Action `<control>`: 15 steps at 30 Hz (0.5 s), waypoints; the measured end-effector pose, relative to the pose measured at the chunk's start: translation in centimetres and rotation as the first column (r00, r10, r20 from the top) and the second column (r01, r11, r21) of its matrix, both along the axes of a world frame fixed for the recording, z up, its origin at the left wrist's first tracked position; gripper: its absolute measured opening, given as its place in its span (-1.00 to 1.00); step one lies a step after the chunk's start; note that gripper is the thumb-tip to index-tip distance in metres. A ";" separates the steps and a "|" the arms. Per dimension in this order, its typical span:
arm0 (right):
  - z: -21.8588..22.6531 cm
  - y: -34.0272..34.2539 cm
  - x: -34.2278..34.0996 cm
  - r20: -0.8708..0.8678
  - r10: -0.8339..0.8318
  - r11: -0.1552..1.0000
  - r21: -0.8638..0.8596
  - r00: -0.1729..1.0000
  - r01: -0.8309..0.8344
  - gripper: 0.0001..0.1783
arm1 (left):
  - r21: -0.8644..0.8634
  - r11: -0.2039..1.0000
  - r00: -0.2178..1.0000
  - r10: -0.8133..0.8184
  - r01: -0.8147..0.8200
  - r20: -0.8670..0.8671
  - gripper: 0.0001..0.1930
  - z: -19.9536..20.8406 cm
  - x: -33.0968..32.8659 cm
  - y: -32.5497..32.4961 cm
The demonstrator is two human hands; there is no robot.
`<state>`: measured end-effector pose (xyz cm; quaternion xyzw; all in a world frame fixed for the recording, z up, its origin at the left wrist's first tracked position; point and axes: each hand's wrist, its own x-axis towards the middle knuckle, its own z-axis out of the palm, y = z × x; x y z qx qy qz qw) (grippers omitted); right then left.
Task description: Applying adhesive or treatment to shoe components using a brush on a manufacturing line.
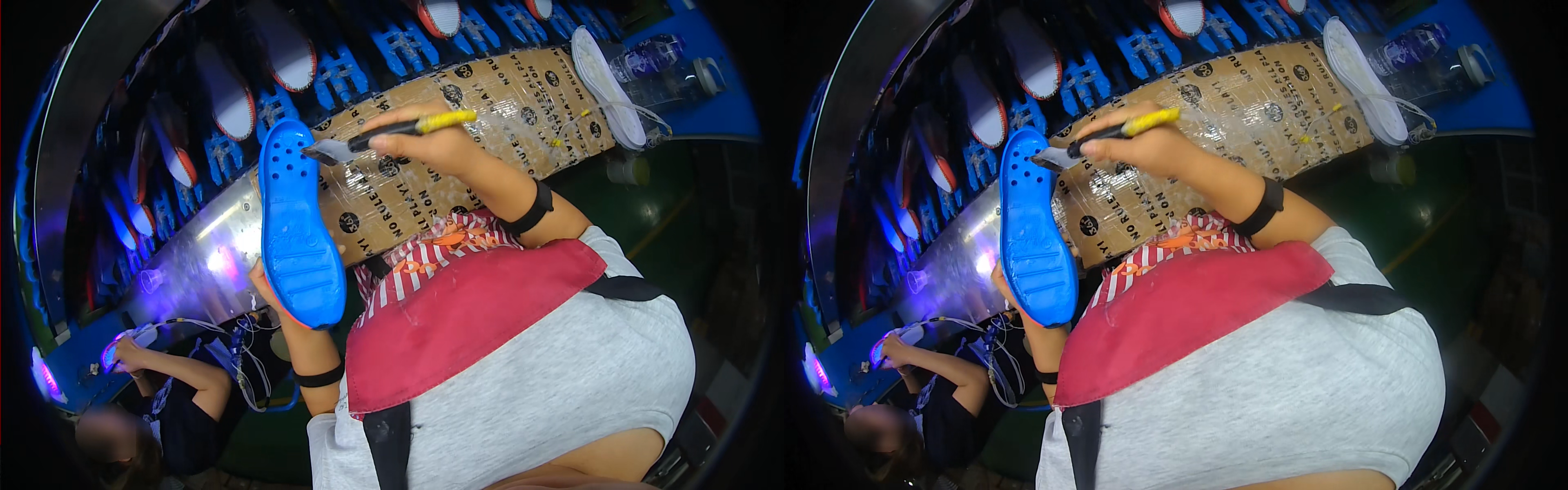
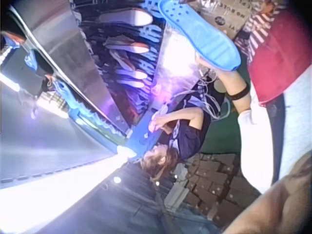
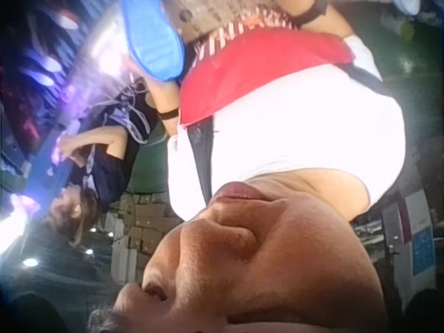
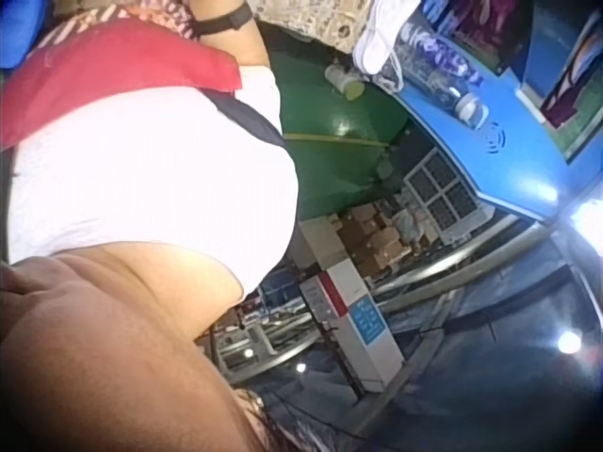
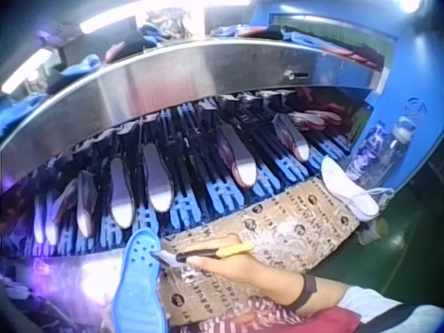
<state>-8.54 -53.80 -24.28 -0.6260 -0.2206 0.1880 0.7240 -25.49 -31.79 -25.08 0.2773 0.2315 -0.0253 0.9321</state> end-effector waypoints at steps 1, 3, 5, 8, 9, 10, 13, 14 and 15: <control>0.0 0.2 -0.5 0.057 -0.011 0.998 -0.059 0.998 0.014 -0.70 | 0.032 0.999 0.998 0.036 -0.035 -0.052 -0.24 0.0 0.3 -0.5; 0.0 1.2 -1.1 0.498 -0.063 0.979 -0.138 0.865 0.150 -0.70 | -0.033 0.999 1.000 0.016 -0.016 0.014 -0.29 0.0 1.0 -1.6; -0.3 2.2 -2.0 0.742 -0.010 0.941 -0.221 0.671 0.257 -0.68 | -0.054 0.996 0.993 -0.067 0.073 0.095 -0.33 0.0 1.9 -2.3; -0.9 3.4 -3.1 0.838 0.014 0.935 -0.205 0.545 0.291 -0.71 | -0.132 0.989 0.997 0.069 -0.066 0.018 -0.33 -0.3 2.9 -3.4; -1.1 3.7 -3.4 0.831 0.029 0.927 -0.229 0.555 0.296 -0.70 | -0.046 0.994 0.995 0.094 -0.095 -0.028 -0.37 -0.6 3.3 -3.6; -1.3 3.7 -3.5 0.835 0.056 0.928 -0.245 0.548 0.280 -0.70 | -0.017 0.994 0.994 0.110 -0.109 0.010 -0.40 -0.7 3.5 -3.8; -1.5 3.9 -3.6 0.824 0.135 0.925 -0.304 0.550 0.228 -0.71 | 0.133 0.976 0.983 0.179 -0.172 -0.044 -0.43 -1.3 3.5 -4.3; -1.5 3.9 -3.6 0.818 0.152 0.925 -0.316 0.554 0.212 -0.71 | 0.206 0.962 0.979 0.195 -0.177 -0.067 -0.42 -1.5 3.5 -4.3; -1.5 3.9 -3.7 0.812 0.170 0.924 -0.328 0.558 0.196 -0.71 | 0.263 0.950 0.983 0.182 -0.168 -0.029 -0.41 -1.7 3.3 -4.3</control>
